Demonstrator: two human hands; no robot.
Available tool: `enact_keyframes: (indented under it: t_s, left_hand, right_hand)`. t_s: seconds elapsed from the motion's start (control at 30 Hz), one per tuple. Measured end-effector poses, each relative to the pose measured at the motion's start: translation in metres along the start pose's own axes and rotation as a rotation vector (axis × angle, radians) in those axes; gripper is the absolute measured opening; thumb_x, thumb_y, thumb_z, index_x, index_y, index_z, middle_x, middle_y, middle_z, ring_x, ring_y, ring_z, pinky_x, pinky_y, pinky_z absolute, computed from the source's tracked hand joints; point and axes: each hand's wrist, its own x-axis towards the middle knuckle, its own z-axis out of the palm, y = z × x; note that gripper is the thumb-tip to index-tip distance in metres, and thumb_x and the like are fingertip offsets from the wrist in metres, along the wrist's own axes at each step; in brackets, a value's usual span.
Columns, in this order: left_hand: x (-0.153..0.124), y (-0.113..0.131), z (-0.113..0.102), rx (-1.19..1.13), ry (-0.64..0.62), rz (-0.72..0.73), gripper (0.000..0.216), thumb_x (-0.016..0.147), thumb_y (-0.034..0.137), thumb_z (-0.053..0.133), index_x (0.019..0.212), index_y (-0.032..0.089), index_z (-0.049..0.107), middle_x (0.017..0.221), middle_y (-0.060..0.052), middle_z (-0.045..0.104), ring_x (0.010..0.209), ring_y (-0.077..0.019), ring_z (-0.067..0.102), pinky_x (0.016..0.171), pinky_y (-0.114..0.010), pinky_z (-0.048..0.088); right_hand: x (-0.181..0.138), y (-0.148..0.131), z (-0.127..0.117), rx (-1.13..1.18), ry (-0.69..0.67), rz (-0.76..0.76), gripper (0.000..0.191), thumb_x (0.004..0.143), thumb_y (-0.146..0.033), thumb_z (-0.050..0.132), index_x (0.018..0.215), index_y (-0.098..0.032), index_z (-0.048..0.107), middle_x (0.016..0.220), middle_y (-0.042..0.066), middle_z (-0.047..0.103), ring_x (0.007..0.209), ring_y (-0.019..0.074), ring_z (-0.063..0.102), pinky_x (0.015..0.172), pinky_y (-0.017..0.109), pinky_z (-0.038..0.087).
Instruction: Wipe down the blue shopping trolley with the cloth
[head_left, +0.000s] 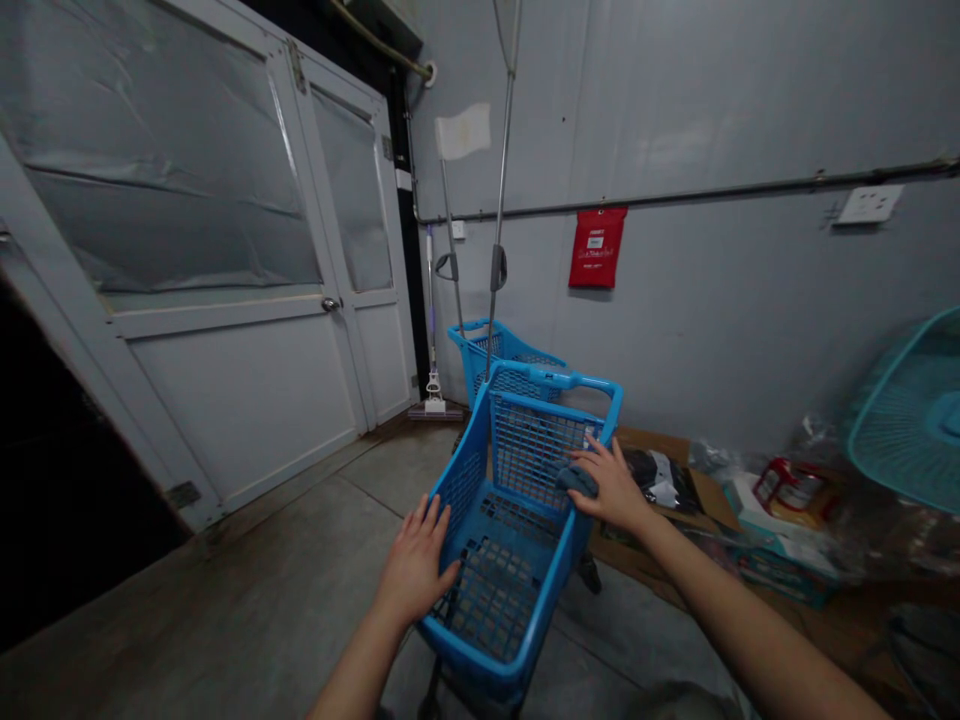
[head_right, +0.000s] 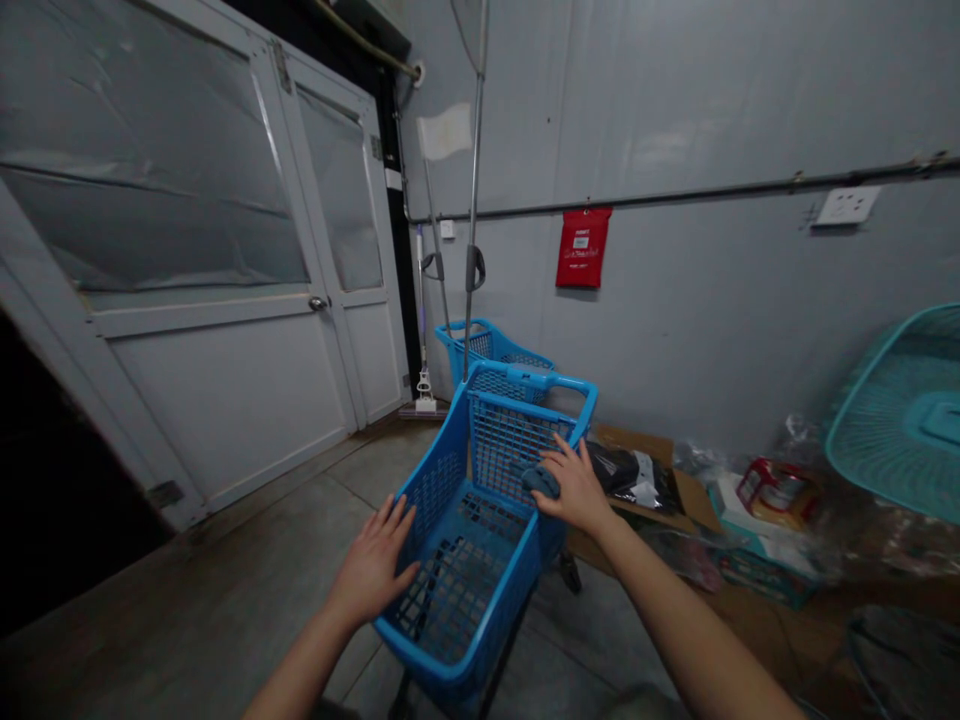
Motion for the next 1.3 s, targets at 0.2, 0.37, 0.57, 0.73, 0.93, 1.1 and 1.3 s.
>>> enact_keyframes:
  t_s: [0.2, 0.37, 0.57, 0.73, 0.93, 1.1, 1.3]
  left_hand:
    - [0.015, -0.003, 0.003, -0.006, 0.027, -0.070, 0.073, 0.081, 0.046, 0.053, 0.145, 0.016, 0.036, 0.156, -0.013, 0.026, 0.145, -0.0296, 0.018, 0.116, -0.047, 0.022]
    - [0.024, -0.005, 0.000, 0.003, 0.002, -0.091, 0.079, 0.078, 0.041, 0.056, 0.147, 0.012, 0.031, 0.157, -0.017, 0.017, 0.145, -0.0299, 0.015, 0.115, -0.045, 0.022]
    - [0.017, 0.000, -0.005, 0.012, -0.039, -0.063, 0.086, 0.072, 0.036, 0.061, 0.148, 0.015, 0.028, 0.158, -0.015, 0.015, 0.145, -0.0293, 0.012, 0.117, -0.046, 0.019]
    - [0.009, 0.005, -0.004, 0.013, -0.043, -0.054, 0.087, 0.072, 0.038, 0.061, 0.149, 0.017, 0.027, 0.158, -0.013, 0.016, 0.146, -0.0288, 0.009, 0.117, -0.048, 0.017]
    - [0.007, 0.009, -0.003, 0.022, -0.047, -0.073, 0.081, 0.073, 0.038, 0.060, 0.147, 0.017, 0.033, 0.157, -0.013, 0.018, 0.145, -0.0290, 0.010, 0.117, -0.049, 0.019]
    - [0.009, 0.002, 0.000, 0.020, -0.042, -0.059, 0.079, 0.074, 0.037, 0.059, 0.147, 0.018, 0.033, 0.158, -0.013, 0.017, 0.145, -0.0282, 0.011, 0.116, -0.048, 0.019]
    - [0.029, -0.049, -0.004, 0.013, -0.077, 0.049, 0.081, 0.072, 0.035, 0.056, 0.147, 0.019, 0.031, 0.158, -0.011, 0.014, 0.145, -0.0260, 0.012, 0.116, -0.048, 0.019]
  right_hand:
    - [-0.008, -0.039, 0.023, 0.218, -0.056, -0.069, 0.036, 0.075, -0.031, 0.059, 0.110, -0.020, 0.061, 0.108, 0.009, 0.067, 0.108, 0.0270, 0.060, 0.108, 0.052, 0.032]
    - [-0.047, -0.133, 0.041, 0.384, -0.137, -0.212, 0.049, 0.068, -0.041, 0.066, 0.114, -0.024, 0.059, 0.105, 0.007, 0.066, 0.099, 0.0261, 0.059, 0.098, 0.047, 0.040]
    - [-0.065, -0.164, 0.049, 0.357, -0.252, -0.274, 0.054, 0.064, -0.043, 0.068, 0.114, -0.025, 0.058, 0.106, 0.007, 0.063, 0.097, 0.0268, 0.057, 0.088, 0.042, 0.042]
    - [-0.034, -0.098, 0.023, 0.332, -0.327, -0.325, 0.047, 0.069, -0.039, 0.063, 0.113, -0.023, 0.058, 0.101, 0.006, 0.064, 0.096, 0.0244, 0.058, 0.088, 0.038, 0.043]
    - [0.026, 0.012, 0.005, 0.107, -0.195, -0.135, 0.037, 0.074, -0.030, 0.059, 0.110, -0.022, 0.061, 0.106, 0.008, 0.068, 0.104, 0.0256, 0.061, 0.107, 0.052, 0.029]
    - [0.029, 0.028, 0.022, 0.040, -0.088, -0.091, 0.035, 0.076, -0.032, 0.060, 0.108, -0.019, 0.061, 0.105, 0.009, 0.068, 0.102, 0.0256, 0.063, 0.111, 0.053, 0.027]
    - [-0.001, -0.019, 0.037, 0.071, 0.120, -0.016, 0.033, 0.076, -0.031, 0.061, 0.107, -0.020, 0.060, 0.103, 0.009, 0.067, 0.101, 0.0272, 0.061, 0.107, 0.054, 0.035]
